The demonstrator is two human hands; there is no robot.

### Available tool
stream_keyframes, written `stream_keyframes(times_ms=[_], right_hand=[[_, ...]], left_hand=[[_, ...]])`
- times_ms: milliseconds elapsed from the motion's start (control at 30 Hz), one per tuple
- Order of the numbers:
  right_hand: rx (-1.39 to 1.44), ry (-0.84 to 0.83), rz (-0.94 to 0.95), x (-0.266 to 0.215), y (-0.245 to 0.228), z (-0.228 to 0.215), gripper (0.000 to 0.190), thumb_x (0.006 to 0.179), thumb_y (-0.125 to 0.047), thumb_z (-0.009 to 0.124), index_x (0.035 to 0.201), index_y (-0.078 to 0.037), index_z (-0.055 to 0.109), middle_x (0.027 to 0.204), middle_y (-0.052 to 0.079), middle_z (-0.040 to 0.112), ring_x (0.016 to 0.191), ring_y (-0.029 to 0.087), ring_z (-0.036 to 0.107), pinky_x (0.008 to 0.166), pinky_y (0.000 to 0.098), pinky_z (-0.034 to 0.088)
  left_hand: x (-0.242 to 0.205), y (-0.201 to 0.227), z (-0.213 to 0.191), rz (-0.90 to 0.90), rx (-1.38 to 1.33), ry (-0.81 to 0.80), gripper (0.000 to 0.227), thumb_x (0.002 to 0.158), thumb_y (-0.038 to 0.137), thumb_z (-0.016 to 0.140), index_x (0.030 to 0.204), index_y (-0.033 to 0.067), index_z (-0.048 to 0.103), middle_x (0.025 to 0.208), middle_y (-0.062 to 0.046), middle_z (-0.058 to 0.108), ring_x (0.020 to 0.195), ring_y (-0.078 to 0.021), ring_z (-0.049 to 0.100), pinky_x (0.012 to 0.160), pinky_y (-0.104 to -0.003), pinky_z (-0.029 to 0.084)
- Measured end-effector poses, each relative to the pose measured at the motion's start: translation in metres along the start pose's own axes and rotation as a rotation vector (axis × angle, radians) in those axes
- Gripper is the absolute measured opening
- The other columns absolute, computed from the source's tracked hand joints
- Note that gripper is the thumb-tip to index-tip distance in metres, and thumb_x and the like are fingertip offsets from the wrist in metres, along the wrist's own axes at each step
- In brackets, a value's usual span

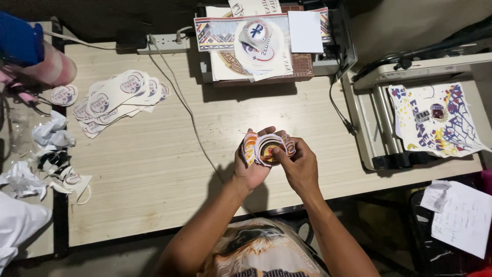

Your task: The person operates a laminating machine to process various printed documents and stickers. They feed sheets into the machine, retrieve the laminated output, and peel off protective films from the finished items.

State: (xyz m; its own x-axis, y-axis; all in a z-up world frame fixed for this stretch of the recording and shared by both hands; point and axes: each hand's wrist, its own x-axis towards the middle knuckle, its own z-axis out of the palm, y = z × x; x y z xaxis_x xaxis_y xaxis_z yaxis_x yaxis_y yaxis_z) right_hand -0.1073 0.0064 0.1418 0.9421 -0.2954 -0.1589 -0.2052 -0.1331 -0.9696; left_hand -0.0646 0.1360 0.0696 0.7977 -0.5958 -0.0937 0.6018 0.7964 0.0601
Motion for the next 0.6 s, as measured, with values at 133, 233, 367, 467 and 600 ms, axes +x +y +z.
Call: stream_keyframes(times_ms=[133, 233, 367, 467, 600], right_hand=[[0.173, -0.04, 0.045, 0.012, 0.015, -0.022, 0.028, 0.093, -0.014, 0.075, 0.113, 0.003, 0.065, 0.097, 0.01, 0.074, 0.082, 0.01, 0.068, 0.074, 0.0268, 0.058], [0.291, 0.032, 0.099, 0.028, 0.017, -0.044, 0.025, 0.097, -0.017, 0.07, 0.115, -0.001, 0.064, 0.096, 0.008, 0.073, 0.078, 0.01, 0.066, 0.065, 0.0238, 0.048], [0.603, 0.078, 0.141, 0.044, 0.026, -0.073, 0.019, 0.1, -0.013, 0.065, 0.116, -0.004, 0.06, 0.099, 0.006, 0.072, 0.084, 0.011, 0.066, 0.072, 0.0255, 0.051], [0.701, 0.123, 0.195, 0.053, 0.04, -0.091, 0.017, 0.101, -0.014, 0.063, 0.116, -0.006, 0.06, 0.101, 0.003, 0.071, 0.086, 0.01, 0.066, 0.072, 0.0266, 0.051], [0.816, 0.143, 0.267, 0.07, 0.074, -0.11, 0.016, 0.102, -0.016, 0.062, 0.115, -0.007, 0.062, 0.099, 0.002, 0.071, 0.084, 0.011, 0.065, 0.067, 0.0284, 0.049]], left_hand=[[0.006, -0.008, -0.005, 0.176, 0.001, -0.229, 0.067, 0.085, 0.046, 0.066, 0.138, 0.0061, 0.057, 0.142, -0.013, 0.063, 0.13, -0.0314, 0.06, 0.113, -0.053, 0.045], [0.017, -0.01, -0.004, 0.08, -0.087, 0.209, 0.058, 0.099, 0.041, 0.065, 0.137, -0.0015, 0.06, 0.133, -0.02, 0.066, 0.124, -0.0352, 0.061, 0.111, -0.051, 0.046], [0.021, -0.012, -0.014, 0.053, 0.016, 0.223, 0.032, 0.082, 0.006, 0.058, 0.114, 0.003, 0.06, 0.12, -0.028, 0.065, 0.12, -0.0459, 0.061, 0.111, -0.061, 0.047], [0.027, -0.013, -0.022, 0.055, 0.044, 0.171, 0.03, 0.075, -0.004, 0.053, 0.103, 0.0056, 0.056, 0.121, -0.028, 0.065, 0.122, -0.0465, 0.062, 0.111, -0.062, 0.045], [0.038, -0.011, -0.021, 0.028, 0.153, 0.345, 0.029, 0.075, -0.004, 0.051, 0.104, -0.0006, 0.053, 0.121, -0.028, 0.067, 0.12, -0.043, 0.065, 0.107, -0.061, 0.045]])
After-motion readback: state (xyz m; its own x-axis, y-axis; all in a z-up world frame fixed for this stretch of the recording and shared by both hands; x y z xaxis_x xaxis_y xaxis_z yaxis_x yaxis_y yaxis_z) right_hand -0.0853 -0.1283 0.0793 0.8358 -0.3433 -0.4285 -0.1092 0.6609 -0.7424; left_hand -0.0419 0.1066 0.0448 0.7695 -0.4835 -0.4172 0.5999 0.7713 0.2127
